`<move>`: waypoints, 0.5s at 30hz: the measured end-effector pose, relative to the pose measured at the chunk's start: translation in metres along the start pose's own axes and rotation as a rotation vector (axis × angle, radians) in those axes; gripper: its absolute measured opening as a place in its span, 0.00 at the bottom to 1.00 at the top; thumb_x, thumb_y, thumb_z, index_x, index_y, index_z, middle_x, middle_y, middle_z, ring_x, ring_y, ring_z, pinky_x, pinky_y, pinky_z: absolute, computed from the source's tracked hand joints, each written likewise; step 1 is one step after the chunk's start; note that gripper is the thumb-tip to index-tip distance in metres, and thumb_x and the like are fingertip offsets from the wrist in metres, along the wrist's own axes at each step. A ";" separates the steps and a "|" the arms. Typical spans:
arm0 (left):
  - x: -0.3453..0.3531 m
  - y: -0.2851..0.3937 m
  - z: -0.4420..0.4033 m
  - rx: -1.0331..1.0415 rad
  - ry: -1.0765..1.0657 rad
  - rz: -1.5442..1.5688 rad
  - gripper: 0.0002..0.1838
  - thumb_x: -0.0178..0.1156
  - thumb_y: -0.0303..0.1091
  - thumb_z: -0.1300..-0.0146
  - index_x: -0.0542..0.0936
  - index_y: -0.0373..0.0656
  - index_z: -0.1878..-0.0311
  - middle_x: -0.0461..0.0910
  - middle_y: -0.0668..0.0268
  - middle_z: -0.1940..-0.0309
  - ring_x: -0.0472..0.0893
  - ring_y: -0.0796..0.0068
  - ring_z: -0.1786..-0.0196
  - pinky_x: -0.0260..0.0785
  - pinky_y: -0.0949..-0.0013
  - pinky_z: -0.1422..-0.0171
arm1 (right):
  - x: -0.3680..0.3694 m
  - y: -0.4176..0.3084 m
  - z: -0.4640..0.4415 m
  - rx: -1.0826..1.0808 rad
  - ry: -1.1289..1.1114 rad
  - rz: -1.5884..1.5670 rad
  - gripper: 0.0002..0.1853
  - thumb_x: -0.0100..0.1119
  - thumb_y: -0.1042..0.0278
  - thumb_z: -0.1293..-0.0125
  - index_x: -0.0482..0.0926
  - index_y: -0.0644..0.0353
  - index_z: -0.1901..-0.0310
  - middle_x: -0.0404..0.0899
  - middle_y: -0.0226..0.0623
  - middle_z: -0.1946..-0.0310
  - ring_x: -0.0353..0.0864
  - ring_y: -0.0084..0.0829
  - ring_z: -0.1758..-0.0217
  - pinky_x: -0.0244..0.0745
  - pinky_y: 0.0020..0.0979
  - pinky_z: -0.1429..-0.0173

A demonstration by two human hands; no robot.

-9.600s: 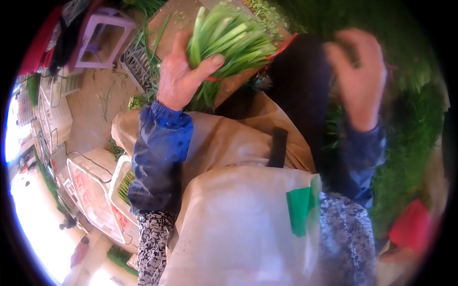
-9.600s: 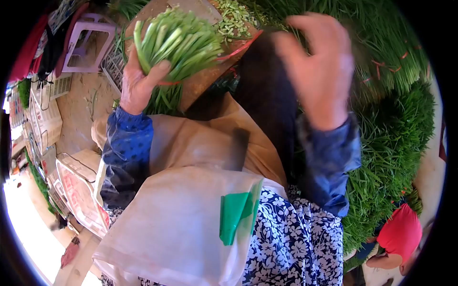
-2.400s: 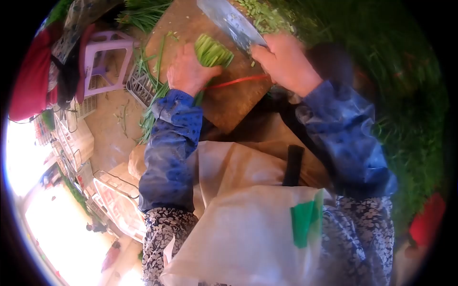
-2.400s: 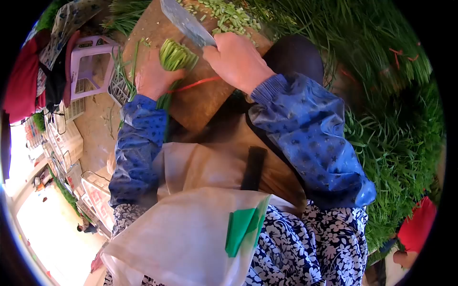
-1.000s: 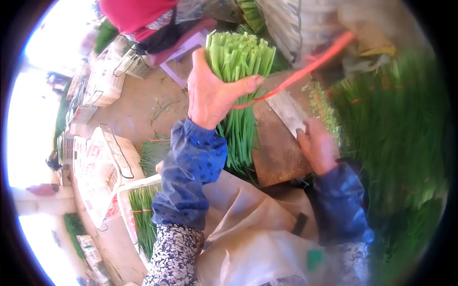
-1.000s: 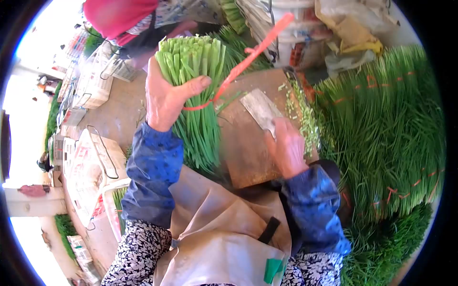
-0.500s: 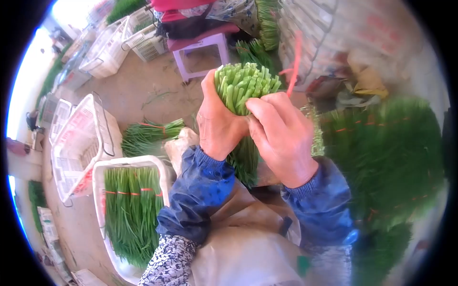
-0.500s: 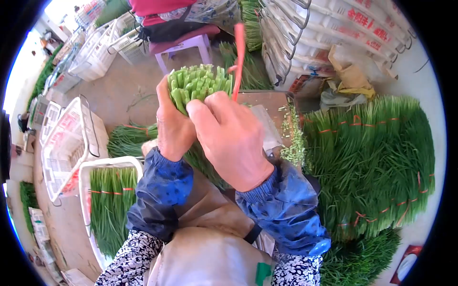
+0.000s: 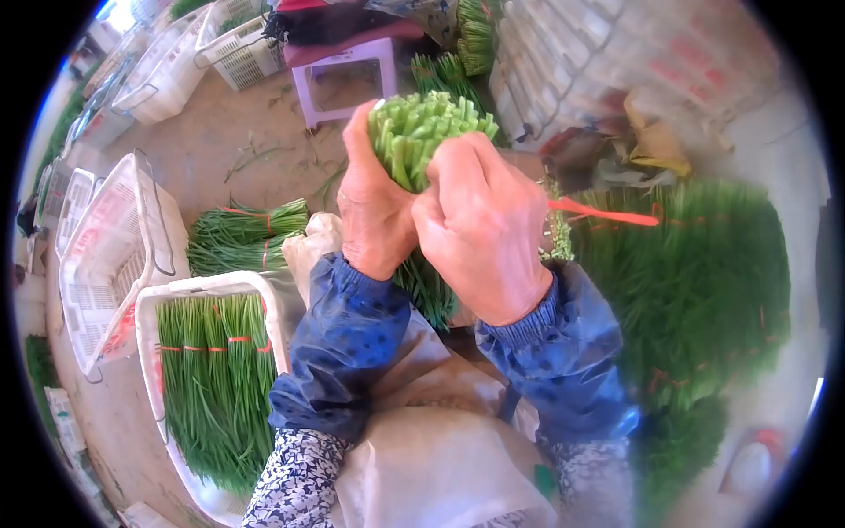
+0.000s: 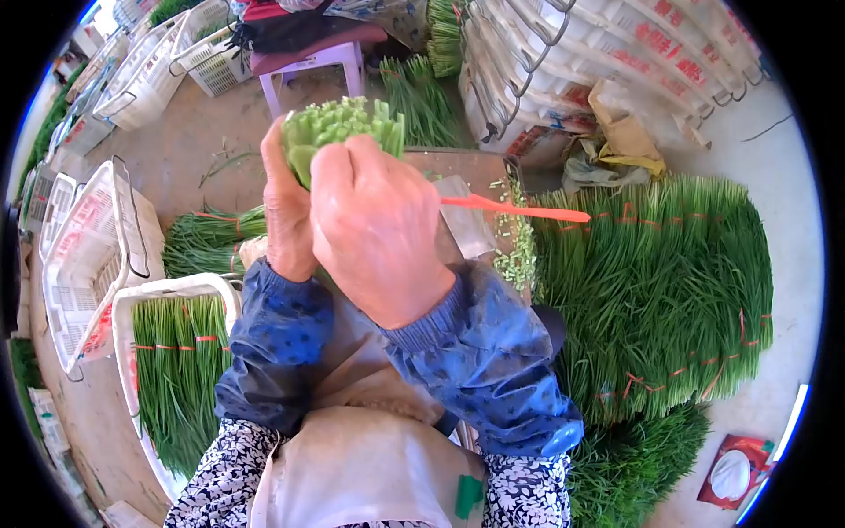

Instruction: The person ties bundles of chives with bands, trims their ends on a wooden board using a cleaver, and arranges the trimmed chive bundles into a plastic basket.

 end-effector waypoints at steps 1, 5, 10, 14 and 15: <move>-0.004 -0.001 0.000 -0.019 0.016 0.014 0.47 0.76 0.36 0.48 0.56 0.42 0.30 0.79 0.60 0.48 0.80 0.71 0.49 0.74 0.68 0.43 | 0.002 -0.001 -0.002 0.008 -0.003 0.002 0.11 0.61 0.80 0.54 0.71 0.57 0.69 0.73 0.38 0.72 0.77 0.46 0.71 0.71 0.43 0.69; -0.005 0.003 -0.001 -0.041 -0.032 0.308 0.46 0.63 0.16 0.40 0.49 0.53 0.25 0.71 0.58 0.40 0.76 0.67 0.43 0.74 0.62 0.39 | 0.005 -0.005 -0.008 -0.011 0.075 -0.143 0.10 0.61 0.80 0.55 0.71 0.59 0.70 0.74 0.39 0.73 0.77 0.46 0.73 0.72 0.42 0.70; -0.012 -0.009 -0.001 -0.112 -0.039 0.392 0.49 0.61 0.14 0.40 0.46 0.56 0.23 0.71 0.58 0.41 0.76 0.66 0.42 0.74 0.62 0.38 | 0.010 -0.013 -0.011 -0.026 0.143 -0.230 0.10 0.62 0.79 0.53 0.72 0.57 0.70 0.74 0.39 0.73 0.77 0.46 0.72 0.72 0.41 0.69; -0.013 0.003 0.000 -0.118 -0.008 0.674 0.55 0.69 0.15 0.50 0.47 0.52 0.23 0.72 0.57 0.41 0.77 0.64 0.44 0.73 0.62 0.38 | 0.006 -0.031 0.009 -0.174 0.193 -0.379 0.14 0.69 0.79 0.52 0.73 0.58 0.67 0.71 0.39 0.75 0.75 0.40 0.75 0.71 0.39 0.70; -0.028 0.003 0.000 -0.130 0.154 0.382 0.58 0.73 0.16 0.54 0.47 0.49 0.24 0.72 0.56 0.42 0.77 0.64 0.44 0.73 0.63 0.38 | 0.000 -0.032 0.019 -0.168 0.135 -0.456 0.15 0.72 0.77 0.51 0.72 0.59 0.66 0.71 0.37 0.76 0.74 0.35 0.76 0.70 0.36 0.71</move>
Point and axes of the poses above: each hand's wrist, its own z-axis away from the middle knuckle, its own x-axis out of the palm, y = z × x, the point moved 9 cm from there along -z, towards the middle knuckle
